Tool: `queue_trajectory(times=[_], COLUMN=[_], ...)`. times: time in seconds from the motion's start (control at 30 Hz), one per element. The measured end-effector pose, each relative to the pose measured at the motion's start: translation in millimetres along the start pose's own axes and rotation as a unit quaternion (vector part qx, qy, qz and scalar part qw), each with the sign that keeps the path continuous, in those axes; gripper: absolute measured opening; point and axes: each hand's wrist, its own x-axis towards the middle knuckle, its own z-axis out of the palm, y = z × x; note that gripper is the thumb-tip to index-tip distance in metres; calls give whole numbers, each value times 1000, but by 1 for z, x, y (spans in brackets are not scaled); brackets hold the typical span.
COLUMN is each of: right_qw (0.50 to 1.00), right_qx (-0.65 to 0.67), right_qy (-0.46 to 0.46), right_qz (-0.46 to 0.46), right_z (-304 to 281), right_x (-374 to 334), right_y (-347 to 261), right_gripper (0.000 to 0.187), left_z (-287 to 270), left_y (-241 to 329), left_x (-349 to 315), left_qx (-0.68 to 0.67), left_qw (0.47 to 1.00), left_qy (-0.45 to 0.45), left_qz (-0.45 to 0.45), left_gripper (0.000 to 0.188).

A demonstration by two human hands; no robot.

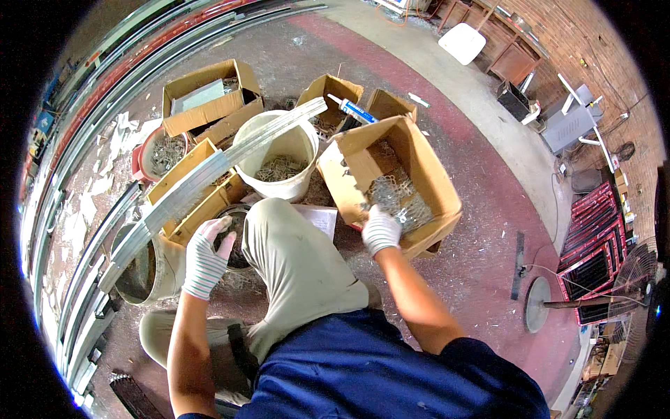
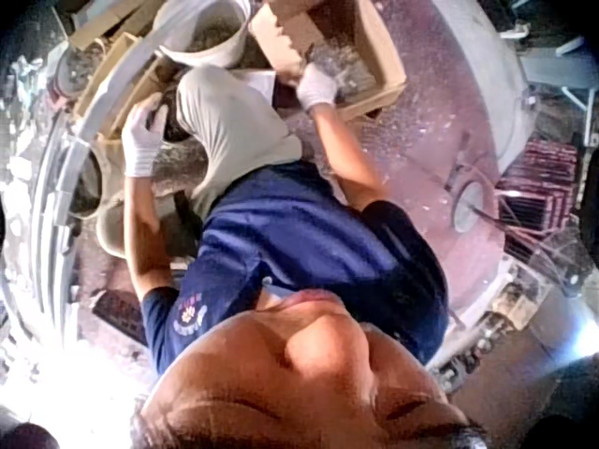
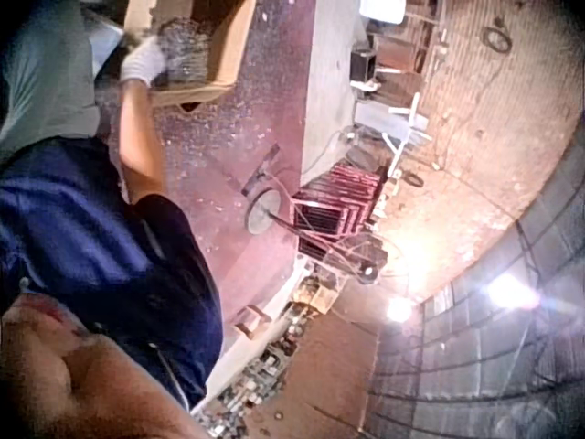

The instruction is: The person walks through a workshop and sits on the floor to assemble metal profiles. They repeatedly pick small metal connectors from a box and attach them to a long metal frame, then place the connectors into a bucket.

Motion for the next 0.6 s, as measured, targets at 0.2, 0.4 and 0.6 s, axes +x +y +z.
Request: queue_trajectory(times=[0.2, 0.4, 0.6], right_qw=[988, 950, 980], right_qx=[121, 270, -44], right_qy=[-78, -159, -194], right_qz=[-56, -22, 6], right_z=[0, -22, 41], right_x=[-7, 71, 135], right_y=[-14, 45, 56], right_gripper=[45, 64, 120], left_z=[-22, -42, -51], left_y=[-9, -7, -2], left_x=[-29, -59, -67], left_qx=[36, 65, 60], left_qw=[997, 989, 988], left_qy=[18, 15, 51], left_qz=[-62, -135, -130], left_gripper=[30, 30, 32])
